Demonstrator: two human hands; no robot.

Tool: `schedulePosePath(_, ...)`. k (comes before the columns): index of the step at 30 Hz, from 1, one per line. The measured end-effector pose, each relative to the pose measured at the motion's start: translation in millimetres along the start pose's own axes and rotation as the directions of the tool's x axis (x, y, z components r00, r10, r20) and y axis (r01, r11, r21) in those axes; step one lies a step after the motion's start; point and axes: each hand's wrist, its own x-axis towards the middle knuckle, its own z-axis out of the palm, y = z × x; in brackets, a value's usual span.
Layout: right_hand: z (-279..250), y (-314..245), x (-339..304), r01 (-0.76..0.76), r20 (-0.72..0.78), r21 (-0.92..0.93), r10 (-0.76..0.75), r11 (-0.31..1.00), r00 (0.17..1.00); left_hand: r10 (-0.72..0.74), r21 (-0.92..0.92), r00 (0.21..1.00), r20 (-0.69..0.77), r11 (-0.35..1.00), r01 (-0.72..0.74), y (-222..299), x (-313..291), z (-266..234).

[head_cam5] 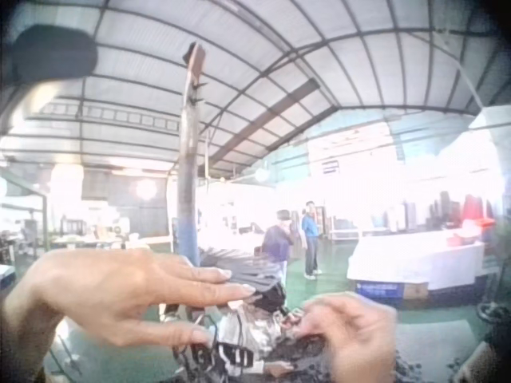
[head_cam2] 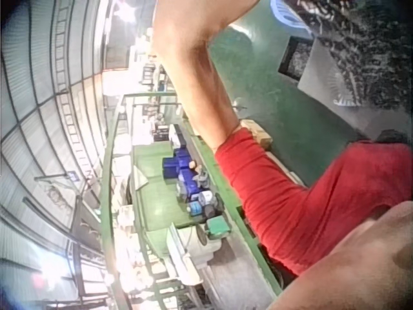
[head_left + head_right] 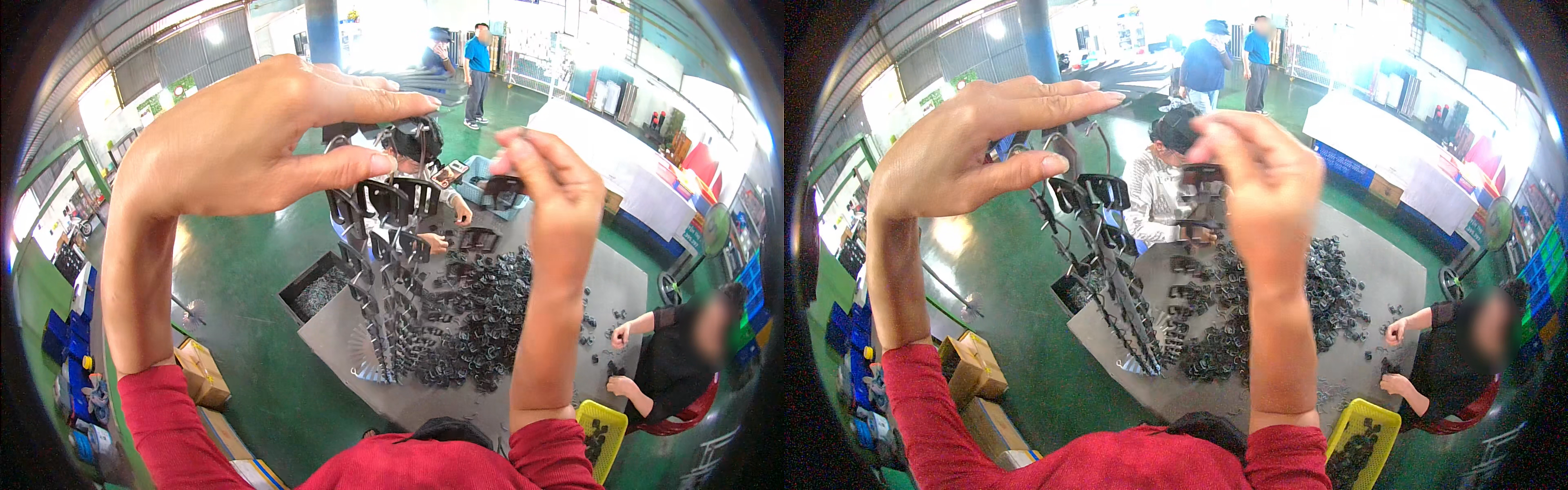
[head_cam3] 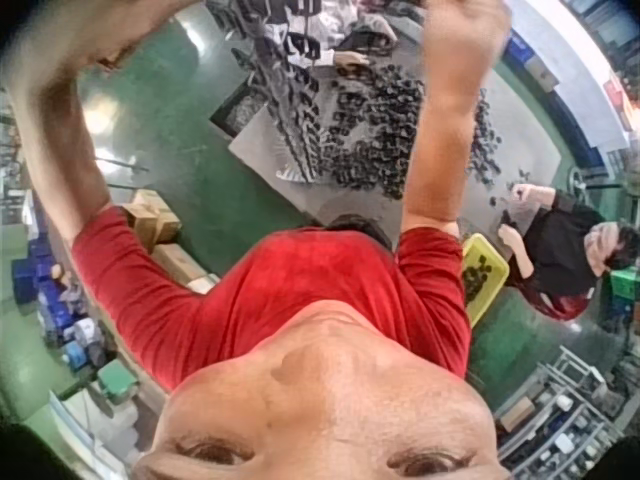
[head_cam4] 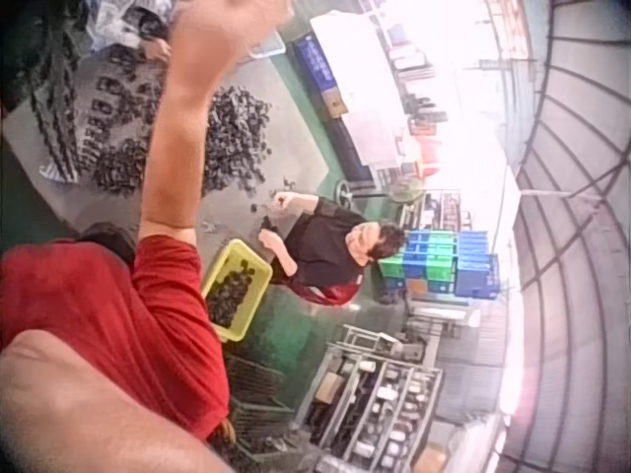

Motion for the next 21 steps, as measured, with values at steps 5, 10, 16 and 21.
schedulePosePath(5, -80.1, 23.4, 18.4, -0.271, -0.176, -0.575, 0.207, 0.772, 0.962, -0.158, 0.045, 0.984, 0.082, 0.987, 0.154, 2.9, 2.1, -6.0)
schedulePosePath(10, -75.3, 30.1, 19.4, -0.167, -0.155, -0.936, 0.065, 0.31, 0.986, 0.103, -0.043, 0.976, 0.192, 0.994, -0.097, -12.6, 5.4, -24.7)
schedulePosePath(16, 10.4, 0.3, 4.2, -0.126, 0.248, 0.021, 0.117, 0.992, 0.962, 0.071, -0.103, 0.989, 0.127, 0.993, -0.058, -10.7, 0.9, -13.7)
schedulePosePath(21, 29.5, -14.7, 6.6, -0.134, 0.316, 0.124, 0.089, 0.983, 0.945, -0.033, 0.041, 0.999, 0.002, 0.999, 0.032, 2.1, -2.1, 0.0)
